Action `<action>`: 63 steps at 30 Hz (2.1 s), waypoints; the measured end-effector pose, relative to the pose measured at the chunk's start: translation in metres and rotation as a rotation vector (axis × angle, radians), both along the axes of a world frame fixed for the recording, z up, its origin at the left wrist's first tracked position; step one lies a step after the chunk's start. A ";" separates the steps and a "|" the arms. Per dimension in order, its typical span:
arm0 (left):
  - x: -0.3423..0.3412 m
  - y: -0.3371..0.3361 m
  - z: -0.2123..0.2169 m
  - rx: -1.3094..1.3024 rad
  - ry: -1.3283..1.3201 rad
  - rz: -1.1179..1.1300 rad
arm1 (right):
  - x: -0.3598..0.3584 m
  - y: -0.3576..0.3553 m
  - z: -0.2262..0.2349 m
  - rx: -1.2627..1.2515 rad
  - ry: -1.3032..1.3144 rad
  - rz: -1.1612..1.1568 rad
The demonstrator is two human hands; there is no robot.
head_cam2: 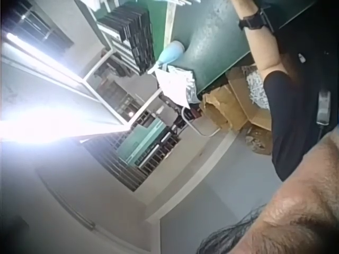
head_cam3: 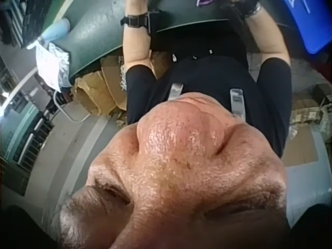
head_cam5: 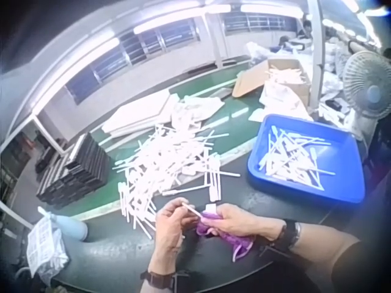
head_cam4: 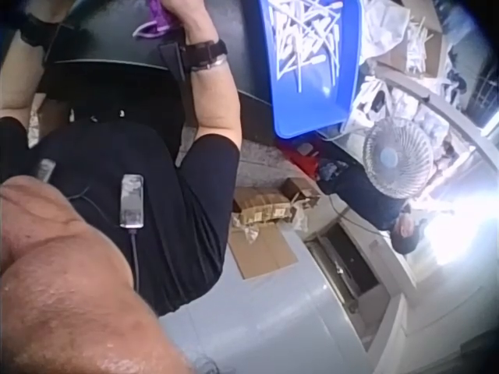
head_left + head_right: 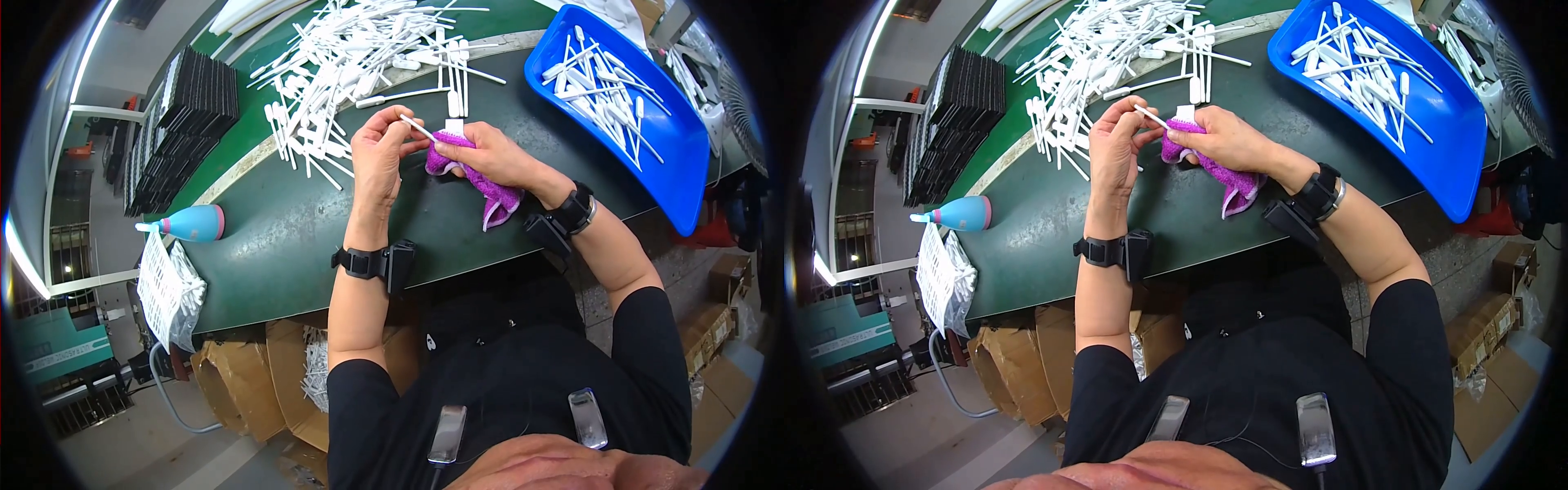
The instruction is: The person picks up a white swab from a pile, wipes it with a purple cloth, and places it into a blue tray, repeating the process for several swabs.
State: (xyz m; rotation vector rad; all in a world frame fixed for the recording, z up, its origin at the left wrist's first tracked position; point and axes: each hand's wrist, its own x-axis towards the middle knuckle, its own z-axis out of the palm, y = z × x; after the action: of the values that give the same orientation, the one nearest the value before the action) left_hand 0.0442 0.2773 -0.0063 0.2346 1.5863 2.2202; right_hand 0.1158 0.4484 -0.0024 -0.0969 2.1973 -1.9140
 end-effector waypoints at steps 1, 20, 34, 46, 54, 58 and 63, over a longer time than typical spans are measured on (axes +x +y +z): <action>0.000 0.001 -0.001 0.000 -0.001 0.001 | 0.000 0.000 0.001 0.001 -0.004 -0.007; -0.004 -0.004 0.007 -0.059 -0.088 -0.083 | -0.002 0.002 -0.004 0.061 -0.034 0.048; -0.004 -0.002 -0.002 -0.134 -0.062 -0.027 | -0.001 -0.005 -0.006 0.191 -0.014 0.025; 0.001 0.001 0.001 -0.141 -0.002 -0.048 | 0.004 -0.012 0.001 0.285 0.003 -0.125; 0.000 0.004 -0.009 -0.073 -0.106 -0.136 | 0.007 -0.006 0.004 0.286 -0.007 -0.060; 0.000 0.005 -0.010 -0.023 -0.149 -0.158 | 0.006 -0.003 0.000 0.169 -0.061 -0.052; -0.001 0.003 -0.003 0.016 -0.183 -0.167 | 0.004 0.002 -0.002 0.152 -0.070 -0.050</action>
State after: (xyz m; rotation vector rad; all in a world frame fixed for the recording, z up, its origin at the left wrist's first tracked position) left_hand 0.0431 0.2800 -0.0097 0.1577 1.4000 2.0640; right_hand 0.1194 0.4508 -0.0041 0.0494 2.3091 -1.7401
